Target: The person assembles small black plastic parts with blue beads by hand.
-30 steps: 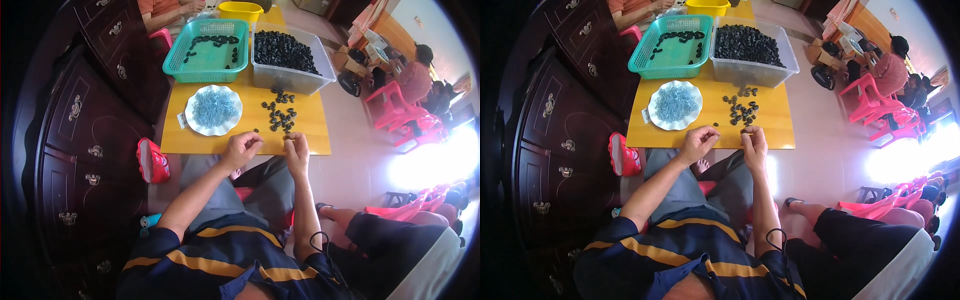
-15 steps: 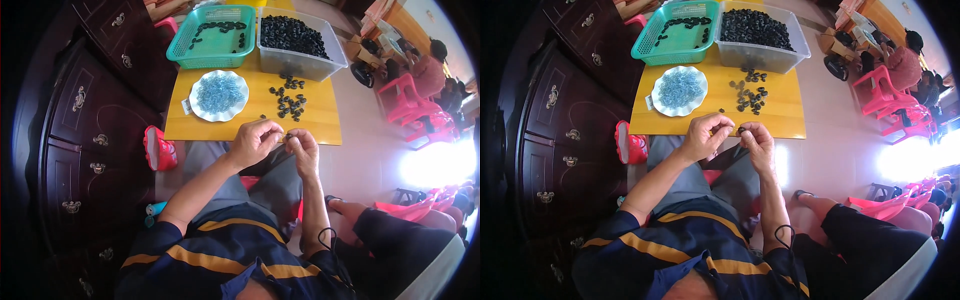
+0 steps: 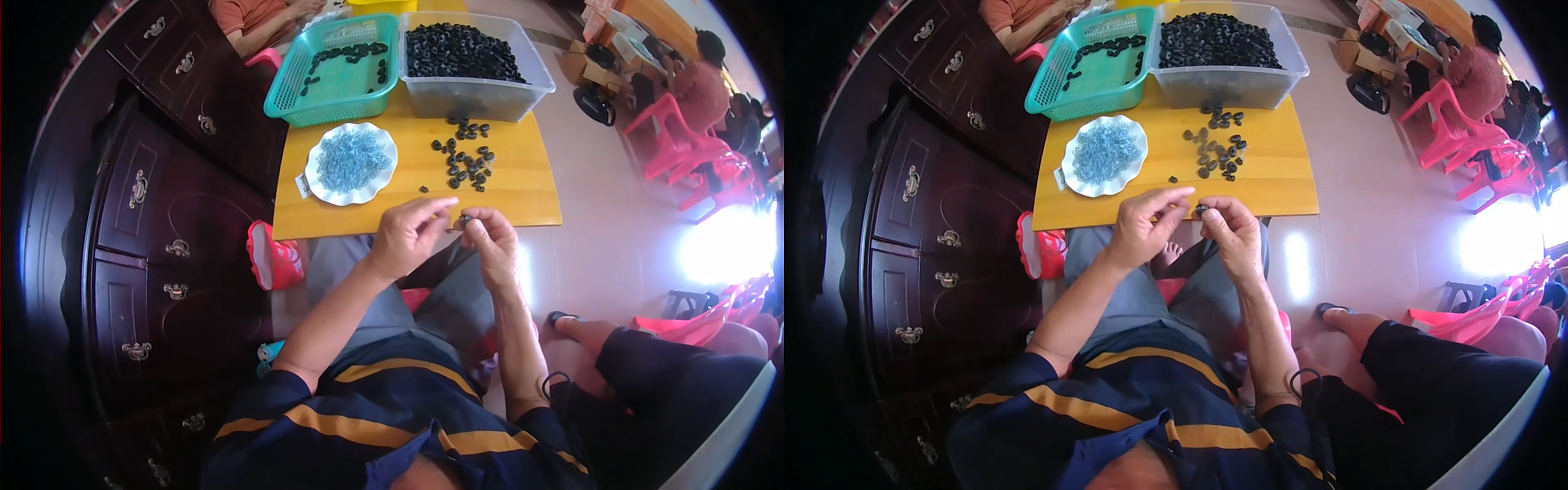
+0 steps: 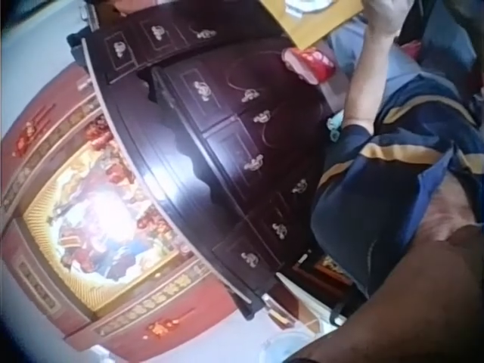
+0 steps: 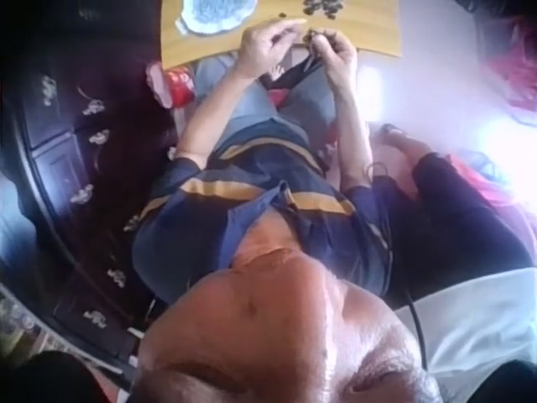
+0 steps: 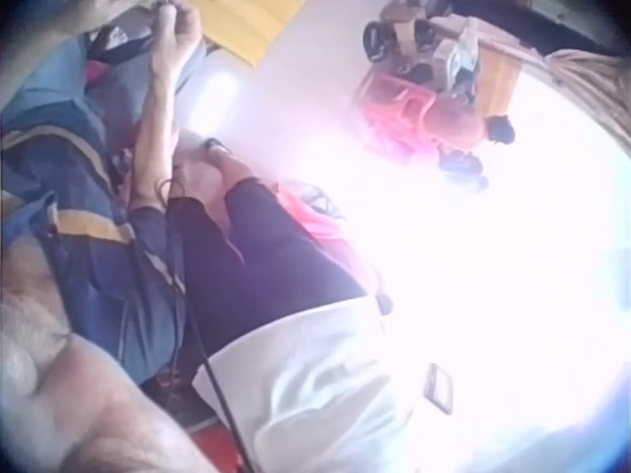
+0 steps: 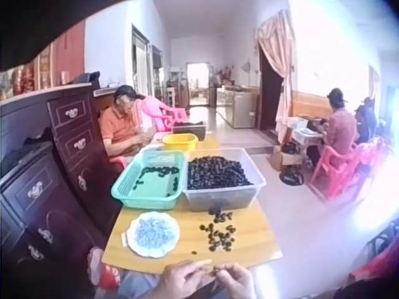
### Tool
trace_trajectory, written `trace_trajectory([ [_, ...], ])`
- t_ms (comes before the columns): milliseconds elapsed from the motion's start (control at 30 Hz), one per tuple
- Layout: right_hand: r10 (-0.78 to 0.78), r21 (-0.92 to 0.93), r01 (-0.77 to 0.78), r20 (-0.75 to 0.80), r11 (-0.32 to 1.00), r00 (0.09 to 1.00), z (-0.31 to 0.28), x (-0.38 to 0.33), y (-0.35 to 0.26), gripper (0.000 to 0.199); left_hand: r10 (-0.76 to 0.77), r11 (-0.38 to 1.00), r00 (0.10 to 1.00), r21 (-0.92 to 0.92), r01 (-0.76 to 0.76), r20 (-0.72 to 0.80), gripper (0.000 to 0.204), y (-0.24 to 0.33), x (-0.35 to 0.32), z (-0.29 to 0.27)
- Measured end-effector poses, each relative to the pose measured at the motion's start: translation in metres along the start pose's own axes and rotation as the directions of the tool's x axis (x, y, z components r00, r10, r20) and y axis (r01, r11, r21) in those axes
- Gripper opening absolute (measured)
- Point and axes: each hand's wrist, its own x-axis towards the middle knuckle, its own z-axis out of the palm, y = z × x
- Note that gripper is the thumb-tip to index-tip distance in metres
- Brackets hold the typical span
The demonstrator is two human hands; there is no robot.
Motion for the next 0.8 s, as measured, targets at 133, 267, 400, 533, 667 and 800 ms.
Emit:
trace_trajectory([
  [133,0.006,0.062,0.001,-0.109,0.998,0.994,-0.004,0.005,-0.002,0.019,-0.101,0.937,0.995,0.337,0.088,0.020,0.029,-0.050,-0.002,-0.016],
  [267,0.038,0.133,-0.017,-0.161,0.991,0.986,-0.008,0.006,-0.005,0.020,-0.116,0.878,0.993,0.471,0.085,0.036,0.031,-0.067,0.004,-0.019],
  [400,0.098,0.116,-0.080,-0.159,0.990,0.982,-0.007,0.005,-0.006,0.022,-0.057,0.843,0.997,0.537,0.025,0.044,0.031,-0.076,0.013,-0.010],
  [533,0.118,0.101,-0.104,-0.146,0.989,0.982,-0.004,0.004,-0.004,0.022,-0.104,0.814,0.987,0.581,0.016,0.120,0.023,-0.089,0.020,-0.006],
  [667,0.119,0.096,-0.106,-0.143,0.990,0.983,-0.001,0.003,-0.002,0.021,-0.123,0.800,0.987,0.599,0.035,0.106,0.016,-0.091,0.018,-0.002],
  [800,0.099,0.044,-0.094,-0.116,0.995,0.988,-0.001,0.001,0.003,0.020,-0.113,0.913,0.993,0.399,0.087,0.042,0.008,-0.083,0.014,0.000],
])
